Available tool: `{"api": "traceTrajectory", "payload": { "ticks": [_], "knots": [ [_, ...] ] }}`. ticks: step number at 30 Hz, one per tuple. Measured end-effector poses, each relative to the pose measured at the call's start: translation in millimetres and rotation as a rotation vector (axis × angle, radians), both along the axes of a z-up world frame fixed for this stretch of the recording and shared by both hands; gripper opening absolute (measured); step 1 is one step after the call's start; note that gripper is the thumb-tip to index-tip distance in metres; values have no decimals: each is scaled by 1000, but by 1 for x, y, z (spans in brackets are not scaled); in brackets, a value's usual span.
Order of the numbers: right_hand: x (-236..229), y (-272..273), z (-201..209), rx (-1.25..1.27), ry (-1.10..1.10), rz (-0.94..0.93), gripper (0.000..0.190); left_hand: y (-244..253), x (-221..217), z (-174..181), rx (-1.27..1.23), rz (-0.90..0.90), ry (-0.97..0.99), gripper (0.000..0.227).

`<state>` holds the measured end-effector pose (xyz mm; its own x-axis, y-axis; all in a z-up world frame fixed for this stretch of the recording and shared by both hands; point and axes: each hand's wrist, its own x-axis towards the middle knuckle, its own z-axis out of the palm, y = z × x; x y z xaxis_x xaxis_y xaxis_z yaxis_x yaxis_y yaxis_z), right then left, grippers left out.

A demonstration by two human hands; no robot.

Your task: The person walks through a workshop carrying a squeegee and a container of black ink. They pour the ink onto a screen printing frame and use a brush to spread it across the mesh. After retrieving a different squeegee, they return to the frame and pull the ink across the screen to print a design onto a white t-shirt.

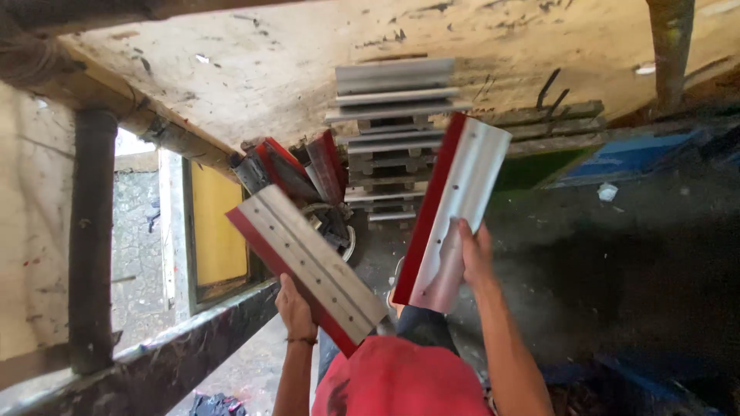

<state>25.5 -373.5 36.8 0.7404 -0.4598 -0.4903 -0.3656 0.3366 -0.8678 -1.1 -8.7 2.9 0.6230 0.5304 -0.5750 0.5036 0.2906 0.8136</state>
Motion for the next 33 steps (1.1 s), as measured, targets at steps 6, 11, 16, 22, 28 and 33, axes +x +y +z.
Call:
{"api": "traceTrajectory", "payload": {
  "ticks": [6, 11, 16, 22, 28, 33],
  "knots": [
    [-11, 36, 104, 44, -96, 215, 51, -42, 8, 66, 269, -321, 21, 48],
    [0, 26, 91, 263, 124, 359, 56, -37, 0, 25, 128, -361, -36, 48],
    [14, 37, 113, 460, 316, 362, 48, -29, -12, -22, -48, -307, -6, 42],
    [25, 53, 134, 599, 427, 371, 22, -32, -14, -14, -165, -160, -39, 35],
    [41, 51, 113, 645, 583, 327, 32, -29, -22, -18, -202, -112, -64, 32],
    [51, 48, 66, 723, 588, 339, 35, -28, -21, -27, -208, -98, -73, 31]
  ]
}}
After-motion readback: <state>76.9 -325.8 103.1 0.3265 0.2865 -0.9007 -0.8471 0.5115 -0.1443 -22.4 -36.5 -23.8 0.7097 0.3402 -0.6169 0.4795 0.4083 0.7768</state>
